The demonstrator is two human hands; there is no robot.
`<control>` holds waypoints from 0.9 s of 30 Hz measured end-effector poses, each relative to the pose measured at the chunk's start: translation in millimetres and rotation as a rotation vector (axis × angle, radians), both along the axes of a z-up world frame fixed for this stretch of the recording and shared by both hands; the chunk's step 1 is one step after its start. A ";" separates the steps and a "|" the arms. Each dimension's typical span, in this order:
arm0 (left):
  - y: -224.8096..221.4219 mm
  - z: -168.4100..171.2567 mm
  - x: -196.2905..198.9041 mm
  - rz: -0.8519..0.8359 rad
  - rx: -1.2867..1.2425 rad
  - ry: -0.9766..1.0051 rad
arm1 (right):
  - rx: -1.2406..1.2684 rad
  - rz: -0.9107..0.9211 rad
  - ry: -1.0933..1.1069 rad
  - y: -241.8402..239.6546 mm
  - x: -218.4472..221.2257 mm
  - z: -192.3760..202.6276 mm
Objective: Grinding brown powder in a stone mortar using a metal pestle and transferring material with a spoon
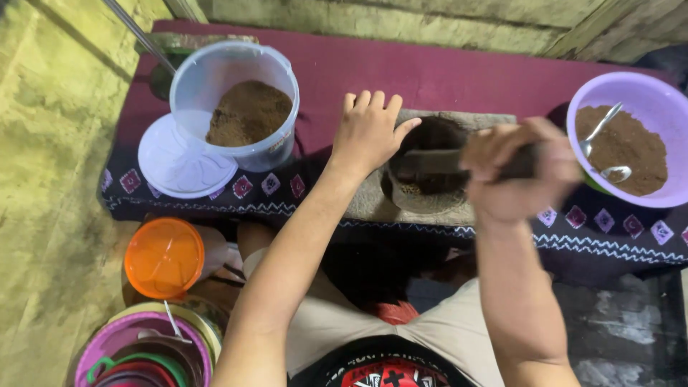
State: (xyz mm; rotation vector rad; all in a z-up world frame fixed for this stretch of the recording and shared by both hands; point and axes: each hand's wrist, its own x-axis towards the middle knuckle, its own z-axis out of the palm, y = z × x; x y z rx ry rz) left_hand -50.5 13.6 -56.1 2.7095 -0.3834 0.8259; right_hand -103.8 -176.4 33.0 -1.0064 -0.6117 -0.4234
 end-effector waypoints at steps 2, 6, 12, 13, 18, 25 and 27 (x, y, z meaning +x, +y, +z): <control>-0.9 27.8 -14.9 0.019 0.023 0.219 | -0.185 -0.077 -0.222 -5.6 -25.7 50.7; -3.0 25.3 -13.2 0.020 -0.008 0.252 | -0.333 -0.047 -0.103 -15.7 -22.0 36.3; -1.9 16.3 0.3 0.042 0.037 0.258 | -0.333 -0.005 0.133 36.7 23.8 -17.3; -0.2 17.4 1.7 0.040 0.034 0.232 | -0.338 0.017 0.144 38.5 23.7 -16.0; -0.6 17.5 -1.1 0.028 0.045 0.120 | -0.415 0.058 0.077 20.1 22.4 -1.5; -3.3 18.0 -8.0 0.029 0.020 0.148 | -0.510 0.062 -0.148 -22.5 -5.7 43.5; -2.4 18.7 -6.7 0.043 0.027 0.157 | -0.354 0.035 0.041 5.2 0.9 25.9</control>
